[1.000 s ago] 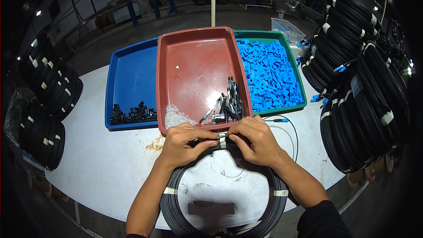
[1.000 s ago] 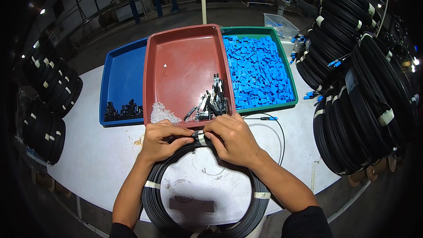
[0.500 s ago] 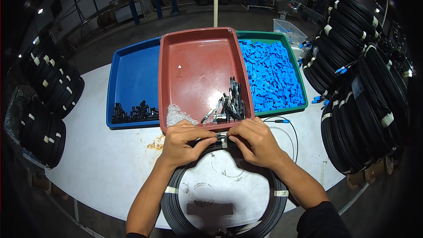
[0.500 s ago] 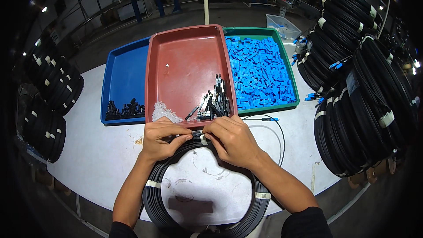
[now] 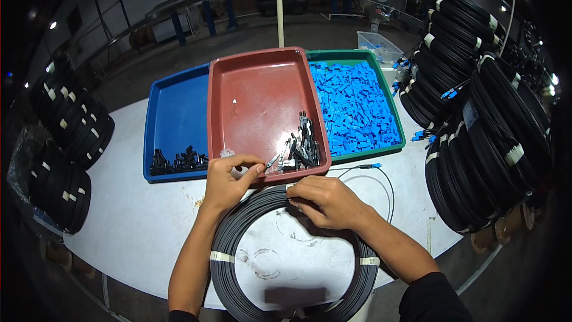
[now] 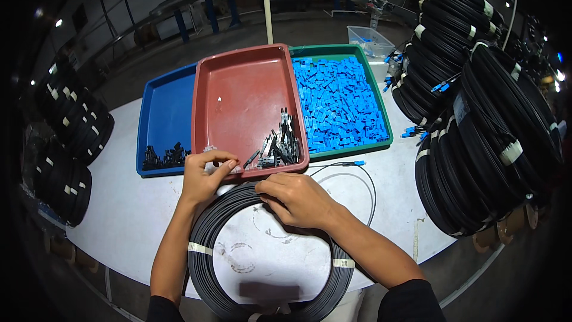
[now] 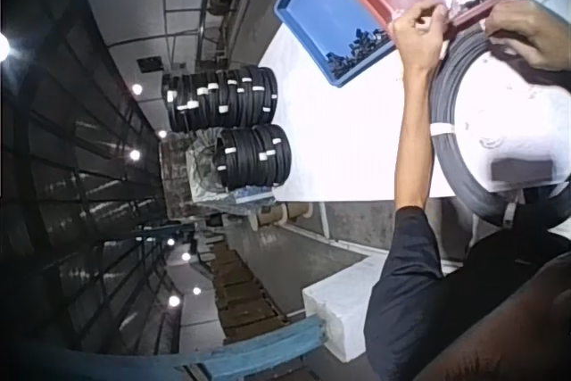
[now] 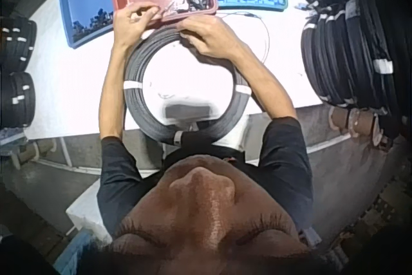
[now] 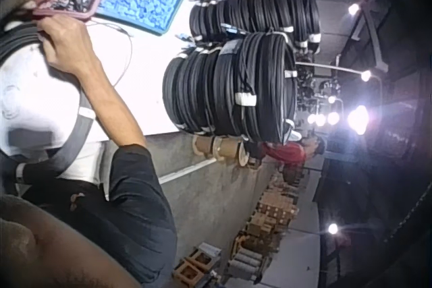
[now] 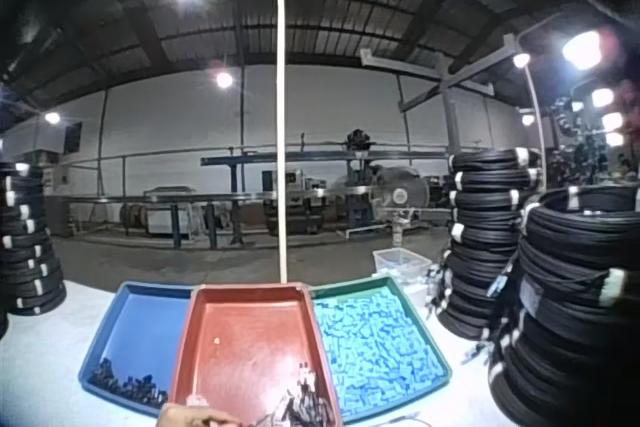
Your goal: The person assembles connector components onto coiled cables by attaching plastic pieces from trays onto the cable ends. The person then stacks the finished cable coils and takes another coil to attach parts.
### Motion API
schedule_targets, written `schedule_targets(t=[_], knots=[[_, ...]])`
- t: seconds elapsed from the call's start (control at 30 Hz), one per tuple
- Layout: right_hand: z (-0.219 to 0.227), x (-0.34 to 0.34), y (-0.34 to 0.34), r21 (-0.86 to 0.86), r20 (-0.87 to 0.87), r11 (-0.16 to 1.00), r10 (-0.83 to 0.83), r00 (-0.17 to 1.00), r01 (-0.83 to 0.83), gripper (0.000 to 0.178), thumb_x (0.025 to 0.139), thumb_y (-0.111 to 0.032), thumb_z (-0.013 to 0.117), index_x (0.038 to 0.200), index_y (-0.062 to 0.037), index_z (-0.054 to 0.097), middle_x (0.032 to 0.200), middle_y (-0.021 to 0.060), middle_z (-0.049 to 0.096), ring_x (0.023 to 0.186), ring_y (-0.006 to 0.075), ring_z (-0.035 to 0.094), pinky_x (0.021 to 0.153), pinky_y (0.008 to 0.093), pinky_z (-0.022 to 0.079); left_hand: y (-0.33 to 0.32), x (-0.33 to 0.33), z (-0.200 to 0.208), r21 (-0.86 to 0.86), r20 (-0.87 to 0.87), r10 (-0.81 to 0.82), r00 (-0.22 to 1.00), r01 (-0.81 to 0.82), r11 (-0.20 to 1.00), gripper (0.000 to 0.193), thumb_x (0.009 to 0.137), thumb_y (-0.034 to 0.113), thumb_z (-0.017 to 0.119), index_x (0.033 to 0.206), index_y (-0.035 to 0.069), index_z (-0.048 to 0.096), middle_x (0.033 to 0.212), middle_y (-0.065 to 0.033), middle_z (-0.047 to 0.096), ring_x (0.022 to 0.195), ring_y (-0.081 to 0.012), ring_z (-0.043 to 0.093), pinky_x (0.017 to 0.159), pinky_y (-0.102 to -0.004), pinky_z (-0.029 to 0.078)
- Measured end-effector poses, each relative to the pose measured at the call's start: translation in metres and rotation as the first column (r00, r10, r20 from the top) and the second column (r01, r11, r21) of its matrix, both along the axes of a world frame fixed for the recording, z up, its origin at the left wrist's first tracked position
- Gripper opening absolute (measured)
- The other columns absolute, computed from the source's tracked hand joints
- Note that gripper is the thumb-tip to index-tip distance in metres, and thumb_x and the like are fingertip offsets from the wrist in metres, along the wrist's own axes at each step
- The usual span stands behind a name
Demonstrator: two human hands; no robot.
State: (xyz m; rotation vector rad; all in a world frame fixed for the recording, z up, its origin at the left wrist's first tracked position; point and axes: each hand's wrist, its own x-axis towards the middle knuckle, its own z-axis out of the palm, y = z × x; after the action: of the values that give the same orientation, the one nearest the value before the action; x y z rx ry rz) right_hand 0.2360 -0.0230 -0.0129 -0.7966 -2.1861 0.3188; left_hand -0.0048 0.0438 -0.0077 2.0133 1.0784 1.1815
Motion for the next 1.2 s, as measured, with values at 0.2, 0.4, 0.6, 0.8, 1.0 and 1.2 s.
schedule_targets(t=[0.2, 0.4, 0.6, 0.8, 1.0, 1.2], knots=[[-0.002, 0.002, -0.002, -0.040, 0.003, 0.999, 0.021, 1.000, -0.020, 0.019, 0.085, -0.007, 0.069, 0.102, -0.0006, 0.067, 0.093, 0.0152, 0.067, 0.089, 0.0343, 0.068, 0.080, 0.0420, 0.055, 0.045, 0.025, 0.003, 0.029, -0.514, 0.011, 0.857, 0.004, 1.000, 0.020, 0.082, 0.011, 0.077, 0.098, -0.001, 0.077, 0.087, -0.0188, 0.076, 0.078, -0.0281, 0.075, 0.074, -0.0362, 0.058], [-0.004, 0.001, 0.000, -0.050, -0.014, 0.999, 0.014, 1.000, -0.015, 0.015, 0.086, -0.007, 0.067, 0.100, -0.0011, 0.066, 0.089, 0.0150, 0.066, 0.087, 0.0339, 0.067, 0.078, 0.0425, 0.054, 0.073, 0.044, -0.001, -0.021, -0.653, -0.009, 0.757, -0.005, 1.000, 0.020, 0.076, 0.011, 0.078, 0.091, -0.003, 0.075, 0.081, -0.0214, 0.074, 0.075, -0.0308, 0.075, 0.074, -0.0378, 0.058], [-0.005, -0.001, 0.000, -0.062, -0.017, 0.998, 0.032, 0.999, -0.033, 0.014, 0.086, -0.007, 0.066, 0.099, -0.0008, 0.065, 0.087, 0.0154, 0.065, 0.085, 0.0342, 0.067, 0.077, 0.0432, 0.054, 0.081, 0.075, 0.003, -0.182, -0.223, -0.024, 0.975, -0.018, 0.983, 0.028, 0.076, 0.017, 0.082, 0.095, -0.002, 0.076, 0.078, -0.0192, 0.074, 0.072, -0.0263, 0.074, 0.072, -0.0364, 0.057], [-0.002, 0.004, -0.002, -0.068, -0.012, 0.998, 0.013, 1.000, -0.014, 0.015, 0.086, -0.006, 0.066, 0.099, -0.0006, 0.064, 0.087, 0.0158, 0.065, 0.085, 0.0342, 0.067, 0.077, 0.0435, 0.053, 0.061, 0.069, 0.020, 0.190, -0.684, -0.109, 0.721, 0.321, 0.928, 0.056, 0.066, 0.009, 0.089, 0.117, 0.004, 0.066, 0.106, -0.0180, 0.068, 0.104, -0.0354, 0.067, 0.088, -0.0417, 0.055], [-0.004, 0.002, 0.000, -0.072, 0.004, 0.997, 0.036, 0.999, -0.036, 0.014, 0.086, -0.006, 0.065, 0.099, -0.0013, 0.064, 0.087, 0.0150, 0.066, 0.084, 0.0345, 0.067, 0.076, 0.0437, 0.053, 0.073, 0.061, 0.008, -0.029, -0.608, -0.340, 0.717, 0.409, 0.912, 0.049, 0.069, 0.007, 0.081, 0.113, 0.004, 0.059, 0.108, -0.0147, 0.061, 0.099, -0.0349, 0.063, 0.085, -0.0432, 0.053], [-0.002, 0.000, -0.001, -0.087, 0.021, 0.995, 0.041, 0.999, -0.039, 0.014, 0.086, -0.007, 0.066, 0.098, -0.0018, 0.064, 0.087, 0.0148, 0.066, 0.084, 0.0339, 0.067, 0.075, 0.0437, 0.054, 0.100, 0.072, -0.010, 0.153, -0.568, -0.309, 0.763, 0.466, 0.871, 0.042, 0.075, 0.002, 0.074, 0.115, 0.002, 0.062, 0.111, -0.0161, 0.062, 0.099, -0.0378, 0.063, 0.086, -0.0437, 0.054]])
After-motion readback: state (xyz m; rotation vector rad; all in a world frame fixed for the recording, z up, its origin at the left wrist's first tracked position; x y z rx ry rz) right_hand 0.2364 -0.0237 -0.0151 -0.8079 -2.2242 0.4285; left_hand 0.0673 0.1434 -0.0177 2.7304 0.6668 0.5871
